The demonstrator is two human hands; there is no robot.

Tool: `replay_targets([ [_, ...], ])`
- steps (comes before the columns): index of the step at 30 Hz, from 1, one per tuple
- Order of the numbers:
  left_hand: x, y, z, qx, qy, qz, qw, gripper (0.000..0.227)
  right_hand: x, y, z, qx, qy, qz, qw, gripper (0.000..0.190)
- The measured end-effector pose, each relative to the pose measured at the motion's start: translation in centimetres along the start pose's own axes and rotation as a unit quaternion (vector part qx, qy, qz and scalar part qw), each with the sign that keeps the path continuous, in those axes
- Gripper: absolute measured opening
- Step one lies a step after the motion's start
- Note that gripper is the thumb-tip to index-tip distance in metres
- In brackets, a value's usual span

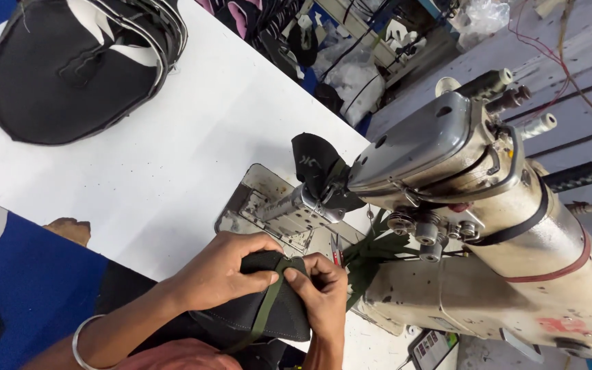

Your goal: The person uses a sewing machine to stitch a green elastic strap onto the upper part of a black slipper. They repeatedly guide the slipper under the needle, sew the strap, and then cut the thread with scissors before moving the finished slipper aside and picking up a new one.

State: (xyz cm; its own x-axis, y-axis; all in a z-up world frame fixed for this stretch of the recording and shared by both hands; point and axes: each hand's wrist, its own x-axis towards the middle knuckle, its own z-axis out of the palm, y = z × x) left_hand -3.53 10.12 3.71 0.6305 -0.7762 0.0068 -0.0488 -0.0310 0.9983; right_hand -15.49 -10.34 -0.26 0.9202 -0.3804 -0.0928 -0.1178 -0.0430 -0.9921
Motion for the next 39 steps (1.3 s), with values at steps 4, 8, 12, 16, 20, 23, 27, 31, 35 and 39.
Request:
replay_targets([
  [4, 0.1, -1.4, 0.3, -0.057, 0.012, 0.043, 0.997, 0.025, 0.4, -0.4, 0.4, 0.004, -0.006, -0.004, 1.000, 0.012],
  [8, 0.2, -1.8, 0.4, -0.042, 0.022, 0.050, 0.998, 0.025, 0.5, -0.2, 0.4, 0.000, -0.008, 0.007, 1.000, 0.010],
  [12, 0.5, -2.3, 0.5, -0.049, 0.033, 0.062, 0.996, 0.023, 0.7, 0.3, 0.3, 0.017, -0.009, 0.010, 1.000, 0.011],
  [16, 0.9, -2.0, 0.7, -0.008, 0.036, 0.004, 0.999, 0.023, 0.9, 0.8, 0.5, 0.036, 0.005, 0.021, 0.999, 0.012],
  [20, 0.9, -2.6, 0.8, -0.032, 0.047, 0.029, 0.998, 0.026, 1.1, 0.8, 0.7, 0.049, 0.017, 0.045, 0.998, 0.013],
  [23, 1.0, -3.4, 1.0, -0.018, 0.075, 0.110, 0.991, 0.028, 1.3, 0.4, 0.9, 0.057, 0.022, 0.051, 0.997, 0.014],
  [27, 2.3, -1.5, 0.7, 0.004, 0.058, 0.011, 0.998, 0.032, 2.2, -0.3, 0.5, 0.044, 0.032, 0.064, 0.996, 0.013],
  [31, 5.2, -0.4, 0.6, 0.047, 0.096, 0.183, 0.977, 0.026, 4.2, -2.5, -0.9, -0.002, 0.066, 0.027, 0.997, 0.015],
  [35, 8.4, 0.3, 0.1, 0.130, 0.106, 0.178, 0.970, 0.018, 6.5, -6.5, -0.5, -0.053, 0.102, 0.019, 0.993, 0.024],
  [39, 9.9, 0.2, -0.3, 0.153, 0.082, 0.124, 0.977, 0.015, 7.5, -6.2, -1.1, -0.084, 0.126, 0.048, 0.987, 0.031],
])
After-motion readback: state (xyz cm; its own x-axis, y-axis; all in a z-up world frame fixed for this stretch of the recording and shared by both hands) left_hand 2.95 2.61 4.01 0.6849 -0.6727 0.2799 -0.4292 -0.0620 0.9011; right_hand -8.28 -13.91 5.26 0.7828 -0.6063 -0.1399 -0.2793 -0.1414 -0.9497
